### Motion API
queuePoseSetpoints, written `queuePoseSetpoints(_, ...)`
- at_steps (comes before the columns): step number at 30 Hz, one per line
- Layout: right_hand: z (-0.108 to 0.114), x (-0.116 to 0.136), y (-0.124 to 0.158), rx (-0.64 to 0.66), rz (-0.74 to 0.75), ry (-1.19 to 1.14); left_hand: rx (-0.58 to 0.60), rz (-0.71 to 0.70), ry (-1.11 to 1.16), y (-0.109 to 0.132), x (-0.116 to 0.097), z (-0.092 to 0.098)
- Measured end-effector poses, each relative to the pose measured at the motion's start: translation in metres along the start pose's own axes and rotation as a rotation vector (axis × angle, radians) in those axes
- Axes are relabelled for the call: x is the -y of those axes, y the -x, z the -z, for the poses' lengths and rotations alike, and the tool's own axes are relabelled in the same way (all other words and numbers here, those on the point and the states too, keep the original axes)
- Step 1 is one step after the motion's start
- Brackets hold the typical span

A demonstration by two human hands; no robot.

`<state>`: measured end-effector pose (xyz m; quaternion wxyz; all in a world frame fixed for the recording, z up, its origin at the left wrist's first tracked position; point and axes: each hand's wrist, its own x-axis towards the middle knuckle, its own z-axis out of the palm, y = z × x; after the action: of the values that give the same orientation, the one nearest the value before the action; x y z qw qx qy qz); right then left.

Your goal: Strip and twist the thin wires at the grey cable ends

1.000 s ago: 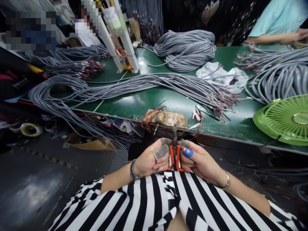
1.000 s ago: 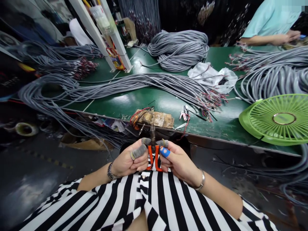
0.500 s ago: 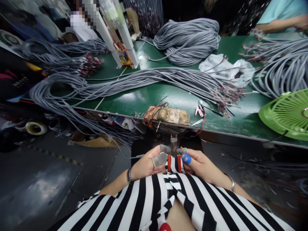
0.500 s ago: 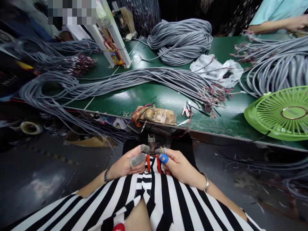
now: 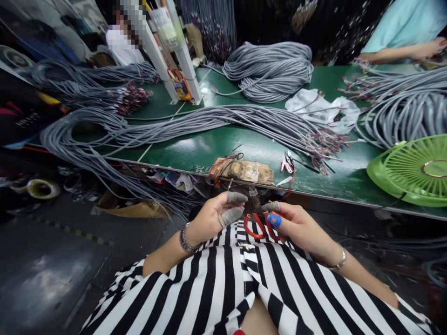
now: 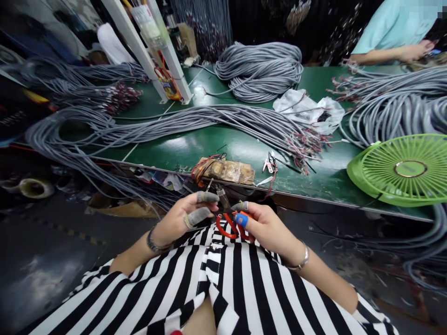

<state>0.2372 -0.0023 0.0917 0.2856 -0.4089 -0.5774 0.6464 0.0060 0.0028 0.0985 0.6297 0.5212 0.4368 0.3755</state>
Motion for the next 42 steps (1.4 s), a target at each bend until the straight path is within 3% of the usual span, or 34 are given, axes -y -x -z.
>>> queuePoseSetpoints(7,0.005,0.003,0.002,0.032,0.057,0.230,0.015,-0.092,-0.200,-0.016,-0.017,0.000)
queuePoseSetpoints(13,0.001,-0.006,0.005,0.046,0.211,0.411,0.070,-0.048,-0.443,-0.018,-0.020,-0.004)
queuePoseSetpoints(18,0.002,-0.013,0.005,0.204,0.236,0.301,0.119,-0.026,-0.481,-0.012,-0.020,0.004)
queuePoseSetpoints(22,0.004,-0.012,0.005,0.311,0.230,0.241,0.010,0.054,-0.431,-0.005,-0.015,0.004)
queuePoseSetpoints(28,0.012,-0.008,0.009,0.145,0.265,0.539,-0.236,-0.020,-0.290,-0.002,-0.002,0.004)
queuePoseSetpoints(32,0.024,-0.007,0.021,0.187,0.231,0.645,-0.364,-0.107,-0.088,-0.005,-0.002,0.015)
queuePoseSetpoints(34,0.039,-0.009,0.028,0.028,0.209,0.717,-0.406,-0.158,-0.011,-0.004,-0.003,0.020)
queuePoseSetpoints(38,0.093,-0.024,0.041,-0.700,0.124,1.155,-0.398,-0.148,0.043,0.003,0.001,0.022)
queuePoseSetpoints(40,0.127,-0.038,0.043,-0.858,0.040,1.398,-0.381,-0.119,0.053,0.005,0.007,0.021)
queuePoseSetpoints(42,0.154,-0.052,0.042,-0.912,-0.008,1.512,-0.359,-0.085,0.064,0.006,0.013,0.017)
